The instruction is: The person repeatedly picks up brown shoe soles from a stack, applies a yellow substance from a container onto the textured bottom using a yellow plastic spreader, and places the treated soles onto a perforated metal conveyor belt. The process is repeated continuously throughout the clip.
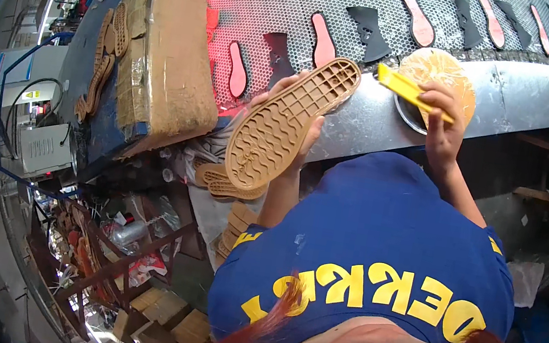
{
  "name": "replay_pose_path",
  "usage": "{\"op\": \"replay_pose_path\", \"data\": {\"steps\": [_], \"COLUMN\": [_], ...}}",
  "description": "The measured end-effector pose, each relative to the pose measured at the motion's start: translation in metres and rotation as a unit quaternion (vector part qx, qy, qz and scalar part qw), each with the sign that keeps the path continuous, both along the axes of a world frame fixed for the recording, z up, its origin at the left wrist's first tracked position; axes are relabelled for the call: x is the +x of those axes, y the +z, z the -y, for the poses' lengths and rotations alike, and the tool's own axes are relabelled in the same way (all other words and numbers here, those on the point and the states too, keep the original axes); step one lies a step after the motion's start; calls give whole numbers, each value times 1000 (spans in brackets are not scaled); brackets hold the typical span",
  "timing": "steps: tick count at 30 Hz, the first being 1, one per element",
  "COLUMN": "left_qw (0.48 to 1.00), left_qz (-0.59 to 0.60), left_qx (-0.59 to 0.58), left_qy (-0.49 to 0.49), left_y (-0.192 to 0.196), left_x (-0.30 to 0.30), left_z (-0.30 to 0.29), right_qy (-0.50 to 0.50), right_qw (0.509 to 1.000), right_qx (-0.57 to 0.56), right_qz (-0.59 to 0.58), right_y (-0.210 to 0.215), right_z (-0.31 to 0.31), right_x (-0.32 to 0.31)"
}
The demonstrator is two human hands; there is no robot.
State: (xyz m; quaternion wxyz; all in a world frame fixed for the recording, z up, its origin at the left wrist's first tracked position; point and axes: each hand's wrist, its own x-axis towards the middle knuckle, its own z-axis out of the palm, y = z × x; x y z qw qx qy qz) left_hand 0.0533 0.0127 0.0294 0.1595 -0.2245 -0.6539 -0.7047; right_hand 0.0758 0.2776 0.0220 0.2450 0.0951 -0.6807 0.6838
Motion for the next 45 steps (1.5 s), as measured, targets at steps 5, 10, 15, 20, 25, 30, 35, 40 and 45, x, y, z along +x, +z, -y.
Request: {"op": "replay_pose_path", "data": {"steps": [5,10,15,20,25,30,35,40,45], "left_qw": [997,992,880,995,961,868,988,981,812], "left_qz": [4,23,60,78,55,3,-65,-46,-43], "left_qx": [-83,-127,-468,41,-270,-491,-137,-168,-551], "left_qy": [-5,3,47,-43,25,77,39,82,186], "left_y": [17,28,58,22,35,61,30,30,56], "left_x": [6,11,13,13,15,19,11,12,14], "left_z": [0,-3,-14,-17,-5,-9,-20,-23,-25], "right_qy": [9,5,67,70,5,-29,-49,-47,-12], "right_qw": [987,982,976,971,981,977,972,974,962], "right_qx": [145,170,162,177,171,191,219,206,219], "right_qz": [-70,-80,-132,-142,-94,-88,-75,-85,-162], "right_y": [38,40,49,49,45,41,44,45,51], "right_z": [25,37,54,57,47,47,51,49,57], "right_x": [3,0,7,6,-4,-3,1,9,4]}}
